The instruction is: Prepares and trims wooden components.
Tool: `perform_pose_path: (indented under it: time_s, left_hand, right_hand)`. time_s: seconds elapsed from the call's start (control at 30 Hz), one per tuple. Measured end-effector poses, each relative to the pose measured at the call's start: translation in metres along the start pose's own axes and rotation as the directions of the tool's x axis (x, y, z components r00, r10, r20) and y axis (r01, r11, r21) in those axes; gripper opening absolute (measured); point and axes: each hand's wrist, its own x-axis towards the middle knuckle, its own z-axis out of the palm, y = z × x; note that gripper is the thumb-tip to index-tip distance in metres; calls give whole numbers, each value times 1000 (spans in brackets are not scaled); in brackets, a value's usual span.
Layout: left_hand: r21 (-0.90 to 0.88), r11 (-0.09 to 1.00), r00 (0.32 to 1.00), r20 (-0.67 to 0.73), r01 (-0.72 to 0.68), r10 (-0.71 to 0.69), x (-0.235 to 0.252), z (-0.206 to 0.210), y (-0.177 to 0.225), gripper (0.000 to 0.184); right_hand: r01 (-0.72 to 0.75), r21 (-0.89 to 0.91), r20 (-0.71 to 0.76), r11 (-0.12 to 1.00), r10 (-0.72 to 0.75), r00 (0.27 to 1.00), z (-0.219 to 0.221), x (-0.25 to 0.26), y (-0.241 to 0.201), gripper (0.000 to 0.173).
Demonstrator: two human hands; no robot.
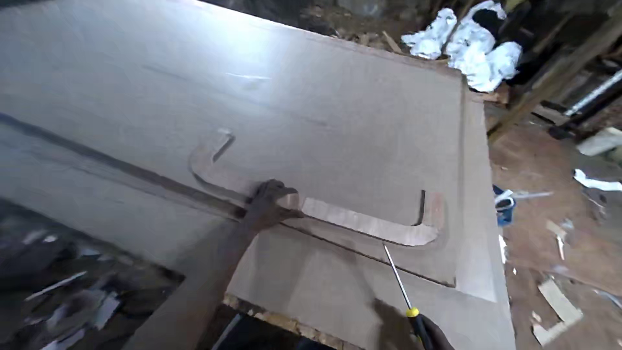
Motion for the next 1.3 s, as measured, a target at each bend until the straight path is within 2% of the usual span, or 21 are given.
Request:
perform_pose_path:
  time_s: [0.07, 0.17, 0.27, 0.33, 0.43, 0.5, 0.63, 0.73, 0.83, 1.0, 1.1, 1.2, 1.3]
  left_hand:
    - [-4, 1000, 999, -39, 0, -1, -23, 23, 35, 72]
    - [23, 999, 995, -98, -26, 28, -66, 61, 108, 75]
    - [60, 998, 996, -94, -8, 14, -108, 90, 168, 82]
    - [39, 999, 995, -95, -19, 23, -137, 111, 198, 80]
    - [100, 993, 997, -37, -68, 72, -175, 126, 224, 73]
    - [119, 987, 994, 1, -110, 110, -199, 130, 236, 70]
    - [201, 957, 977, 86, -208, 194, -231, 130, 260, 69]
    - [157, 956, 965, 123, -248, 230, -239, 134, 265, 65]
    - [94, 961, 956, 166, -258, 241, -234, 129, 264, 65]
    - [56, 956, 906, 339, -289, 254, -203, 120, 265, 76]
    - [24, 949, 895, 339, -316, 289, -193, 125, 269, 85]
    - [51, 950, 904, 324, -309, 277, -192, 130, 269, 92]
    - [10, 951, 912, 288, -309, 293, -192, 131, 269, 89]
  right_hand:
    - [-21, 29, -42, 999, 22, 999, 1, -1, 1, 44]
    - [-33, 89, -85, 996, 41, 996, -4, -2, 6, 45]
    - [-6, 169, -134, 986, 29, 991, 0, -6, 14, 43]
    - [-33, 233, -203, 972, 82, 976, 0, -14, 12, 43]
    - [-118, 297, -291, 947, 208, 934, 4, -38, -1, 44]
    - [-147, 324, -304, 935, 250, 919, 4, -66, -7, 44]
    - [-185, 214, -286, 959, 243, 927, -13, -135, -9, 43]
    - [-270, 106, -232, 957, 288, 929, -32, -186, -22, 45]
    - [-267, -45, -174, 963, 255, 951, -50, -214, -36, 45]
    - [-210, -401, -212, 892, 133, 968, -57, -221, -50, 35]
    - [-177, -564, -224, 807, 57, 973, -59, -211, -48, 31]
    - [-160, -566, -205, 809, 50, 978, -64, -207, -42, 30]
    - [-157, -539, -187, 828, 64, 980, -69, -206, -45, 30]
